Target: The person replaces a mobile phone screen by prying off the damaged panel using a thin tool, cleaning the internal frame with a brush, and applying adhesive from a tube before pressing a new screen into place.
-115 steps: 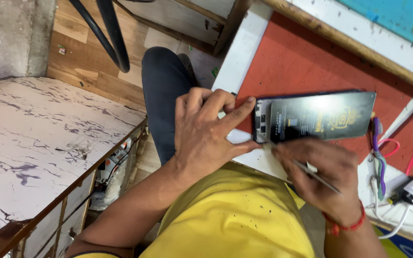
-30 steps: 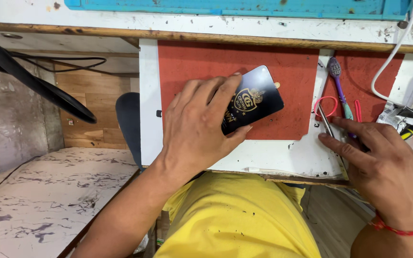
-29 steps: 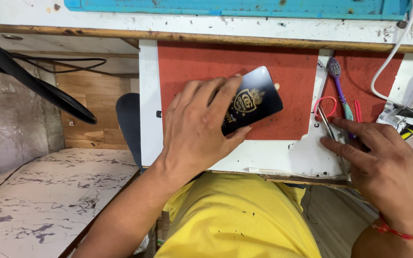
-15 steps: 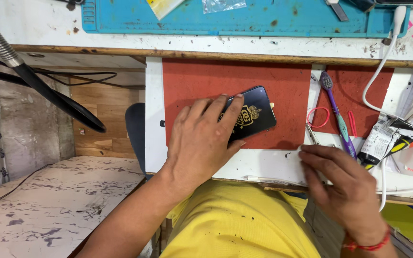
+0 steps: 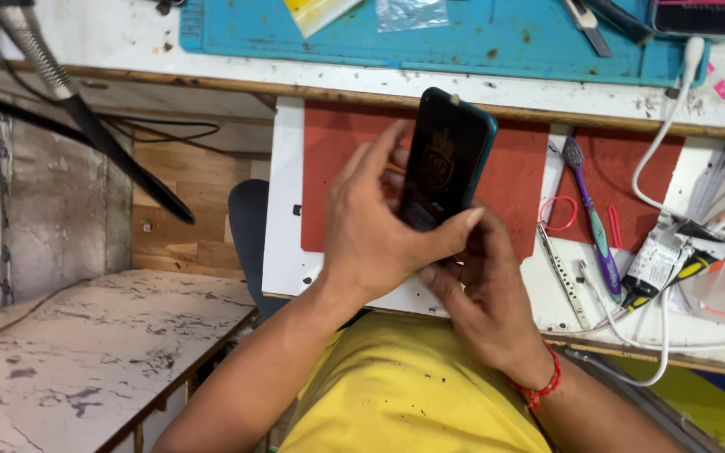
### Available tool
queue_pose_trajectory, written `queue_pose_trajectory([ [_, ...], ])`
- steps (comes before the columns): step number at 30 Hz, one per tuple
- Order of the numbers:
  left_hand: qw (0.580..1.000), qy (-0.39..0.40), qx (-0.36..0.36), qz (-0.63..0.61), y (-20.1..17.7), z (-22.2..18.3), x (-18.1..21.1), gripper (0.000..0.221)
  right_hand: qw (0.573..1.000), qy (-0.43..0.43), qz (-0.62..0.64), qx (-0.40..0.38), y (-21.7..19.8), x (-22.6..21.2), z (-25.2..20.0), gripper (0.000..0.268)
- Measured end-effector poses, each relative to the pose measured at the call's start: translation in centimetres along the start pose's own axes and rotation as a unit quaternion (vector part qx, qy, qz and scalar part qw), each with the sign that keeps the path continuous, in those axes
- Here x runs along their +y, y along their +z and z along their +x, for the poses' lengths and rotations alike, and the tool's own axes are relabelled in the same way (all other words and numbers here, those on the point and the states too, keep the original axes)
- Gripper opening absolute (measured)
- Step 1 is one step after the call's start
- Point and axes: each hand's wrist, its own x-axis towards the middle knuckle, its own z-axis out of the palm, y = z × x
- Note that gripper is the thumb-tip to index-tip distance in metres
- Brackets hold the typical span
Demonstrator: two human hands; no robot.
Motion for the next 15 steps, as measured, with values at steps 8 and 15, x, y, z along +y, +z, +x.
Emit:
queue_pose_trajectory([
  [8,0.807,-0.108,-0.138,-0.564,1.3,-1.7,-6.3,0.030,0.992,-0.004,0.083,-0.099,-1.7,-2.7,1.6,0.054],
  [15,0.654,-0.145,-0.138,-0.729,0.3,-1.9,-7.6,0.046,0.997,-0.045,0.002,-0.064,0.2,-3.1,0.7,0.063],
])
